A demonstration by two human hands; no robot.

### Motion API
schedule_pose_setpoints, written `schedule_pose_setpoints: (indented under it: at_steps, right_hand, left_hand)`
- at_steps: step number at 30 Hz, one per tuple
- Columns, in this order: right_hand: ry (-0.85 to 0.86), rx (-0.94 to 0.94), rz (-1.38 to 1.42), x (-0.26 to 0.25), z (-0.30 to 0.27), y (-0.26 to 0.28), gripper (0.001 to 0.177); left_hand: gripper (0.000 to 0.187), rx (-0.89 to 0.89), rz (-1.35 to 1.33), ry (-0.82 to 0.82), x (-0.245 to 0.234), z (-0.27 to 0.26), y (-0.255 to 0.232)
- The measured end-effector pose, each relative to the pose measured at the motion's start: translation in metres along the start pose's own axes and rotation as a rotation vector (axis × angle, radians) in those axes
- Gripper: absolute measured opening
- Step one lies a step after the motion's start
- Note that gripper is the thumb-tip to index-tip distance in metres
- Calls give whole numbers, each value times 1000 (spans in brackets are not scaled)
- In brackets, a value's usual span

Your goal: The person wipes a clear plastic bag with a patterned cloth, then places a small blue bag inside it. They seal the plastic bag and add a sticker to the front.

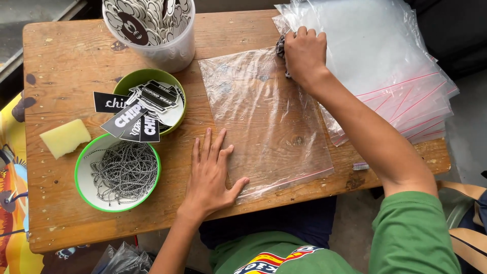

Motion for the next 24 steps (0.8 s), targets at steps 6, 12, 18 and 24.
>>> schedule_pose_setpoints:
  at_steps: [6, 12, 18, 24]
  right_hand:
    - [-127, -360, 436, -73, -152, 69, 40]
    - [-189, -351, 501, -48, -135, 43, 50]
    - [-313, -26, 183, 15, -68, -16, 31]
    - [-34, -262, 414, -95, -184, 49, 39]
  left_hand:
    - [77, -19, -20, 21, 4, 1, 2]
    - [78, -11, -10, 25, 2, 1, 0]
    - [78, -15, -10, 15, 2, -1, -1]
    - [79, -22, 3, 38, 4, -1, 2]
Point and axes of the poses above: each hand's wrist, its own z-axis towards the middle knuckle, its own x-axis out of the palm, y = z × x, the point moved 10 cm from there along z, towards the middle knuckle, and after that the axes turned 15 degrees about x, right-handed, at the moved point
